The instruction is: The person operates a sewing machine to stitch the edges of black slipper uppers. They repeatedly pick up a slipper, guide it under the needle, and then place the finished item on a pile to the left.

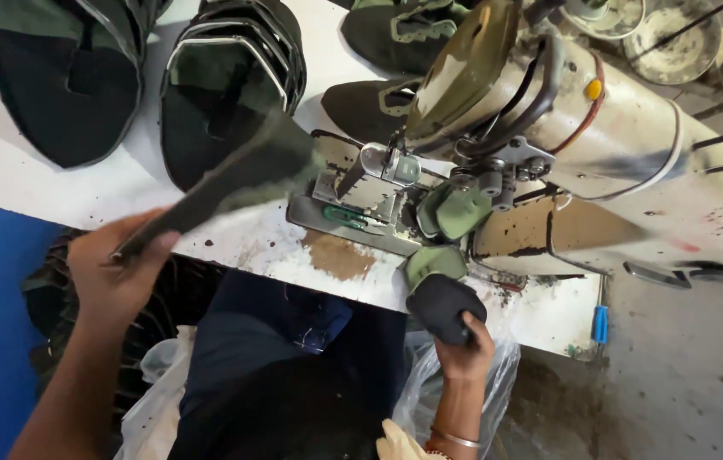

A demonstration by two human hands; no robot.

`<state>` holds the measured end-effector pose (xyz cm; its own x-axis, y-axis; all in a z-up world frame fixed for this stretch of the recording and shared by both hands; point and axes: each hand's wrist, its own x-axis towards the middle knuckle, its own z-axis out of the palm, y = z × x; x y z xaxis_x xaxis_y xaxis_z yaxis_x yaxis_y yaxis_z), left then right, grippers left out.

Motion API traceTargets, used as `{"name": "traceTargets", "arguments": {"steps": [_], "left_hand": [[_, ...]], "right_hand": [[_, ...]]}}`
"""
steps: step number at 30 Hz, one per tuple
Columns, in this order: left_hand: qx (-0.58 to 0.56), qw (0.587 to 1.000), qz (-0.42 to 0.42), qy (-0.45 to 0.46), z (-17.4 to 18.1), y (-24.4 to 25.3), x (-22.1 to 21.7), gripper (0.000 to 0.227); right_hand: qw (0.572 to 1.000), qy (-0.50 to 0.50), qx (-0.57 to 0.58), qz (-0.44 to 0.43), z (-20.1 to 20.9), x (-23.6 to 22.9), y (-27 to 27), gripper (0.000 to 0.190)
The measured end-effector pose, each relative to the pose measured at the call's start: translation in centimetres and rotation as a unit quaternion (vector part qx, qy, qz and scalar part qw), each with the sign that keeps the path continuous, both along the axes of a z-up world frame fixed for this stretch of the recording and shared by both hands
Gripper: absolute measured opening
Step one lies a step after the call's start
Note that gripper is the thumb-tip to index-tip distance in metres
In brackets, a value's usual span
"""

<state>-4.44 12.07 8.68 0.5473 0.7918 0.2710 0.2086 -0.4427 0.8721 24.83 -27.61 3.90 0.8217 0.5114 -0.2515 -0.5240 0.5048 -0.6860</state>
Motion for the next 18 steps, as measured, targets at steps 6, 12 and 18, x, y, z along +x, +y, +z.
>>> {"name": "traceTargets", "arguments": {"steps": [6, 12, 18], "left_hand": [[-0.593, 0.77, 0.0, -0.236, -4.7, -5.5, 3.4, 0.04], [-0.655, 0.72, -0.03, -0.225, -9.4, -7.4, 4.0, 0.036], [-0.65, 0.718, -0.089, -0.233, -9.9, -6.6, 4.9, 0.039]], "right_hand": [[0.994, 0.043, -0.095, 0.02, 4.0, -1.7, 2.1, 0.053], [0.96, -0.101, -0.246, 0.09, 4.7, -1.9, 4.4, 0.037], [0.904, -0.177, -0.365, 0.134, 4.5, -1.3, 8.0, 0.027]]}}
